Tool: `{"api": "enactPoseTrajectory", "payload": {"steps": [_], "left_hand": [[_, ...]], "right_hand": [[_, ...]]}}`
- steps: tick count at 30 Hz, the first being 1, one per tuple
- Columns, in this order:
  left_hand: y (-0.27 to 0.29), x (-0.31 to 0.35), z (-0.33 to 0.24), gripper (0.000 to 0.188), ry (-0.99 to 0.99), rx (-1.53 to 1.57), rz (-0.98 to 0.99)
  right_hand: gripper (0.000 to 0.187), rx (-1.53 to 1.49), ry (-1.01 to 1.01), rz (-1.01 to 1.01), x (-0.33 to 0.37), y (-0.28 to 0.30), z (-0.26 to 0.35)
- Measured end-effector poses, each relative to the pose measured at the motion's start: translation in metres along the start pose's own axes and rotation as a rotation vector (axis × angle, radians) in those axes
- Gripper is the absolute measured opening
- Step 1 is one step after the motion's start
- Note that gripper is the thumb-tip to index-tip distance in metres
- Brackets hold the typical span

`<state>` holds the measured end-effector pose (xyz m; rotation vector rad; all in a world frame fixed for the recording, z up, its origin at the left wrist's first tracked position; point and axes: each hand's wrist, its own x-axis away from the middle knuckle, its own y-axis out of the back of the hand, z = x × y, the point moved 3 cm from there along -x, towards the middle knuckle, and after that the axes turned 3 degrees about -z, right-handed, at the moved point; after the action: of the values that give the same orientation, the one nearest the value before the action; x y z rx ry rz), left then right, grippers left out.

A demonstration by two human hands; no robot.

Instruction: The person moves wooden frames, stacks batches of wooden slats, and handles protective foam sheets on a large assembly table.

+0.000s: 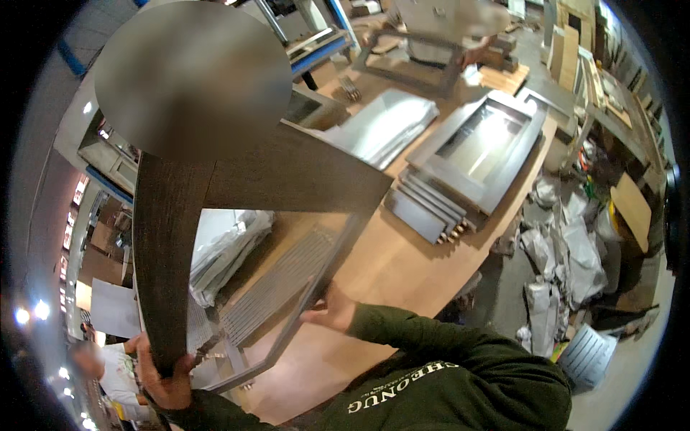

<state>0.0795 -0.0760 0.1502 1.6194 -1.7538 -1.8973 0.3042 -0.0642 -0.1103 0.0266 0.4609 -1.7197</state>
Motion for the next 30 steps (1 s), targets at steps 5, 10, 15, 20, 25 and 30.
{"api": "enactPoseTrajectory", "payload": {"steps": [5, 10, 15, 20, 25, 30], "left_hand": [[-0.109, 0.005, 0.02, 0.052, 0.101, -0.337, 0.246], [-0.176, 0.04, 0.0, 0.044, -0.135, -0.409, 0.234], [-0.17, 0.037, -0.007, 0.043, -0.202, -0.37, 0.179], [-0.124, 0.028, 0.001, 0.045, -0.264, -0.289, 0.086], [-0.034, -0.013, -0.021, 0.049, 0.027, -0.048, -0.041], [-0.093, 0.0, -0.008, 0.039, -0.25, -0.174, 0.023]], "right_hand": [[0.06, 0.779, -0.198, 0.781, 0.05, 0.022, -0.073], [0.027, 0.615, -0.266, 0.349, 0.079, 0.084, -0.024], [0.054, 0.784, 0.347, -0.548, 0.023, 0.148, 0.006], [0.071, 0.216, 0.324, -0.19, -0.038, 0.117, 0.012], [0.08, 0.37, 0.602, -0.079, -0.061, 0.091, 0.15], [0.082, 0.429, 0.52, -0.199, -0.024, 0.117, 0.104]]}}
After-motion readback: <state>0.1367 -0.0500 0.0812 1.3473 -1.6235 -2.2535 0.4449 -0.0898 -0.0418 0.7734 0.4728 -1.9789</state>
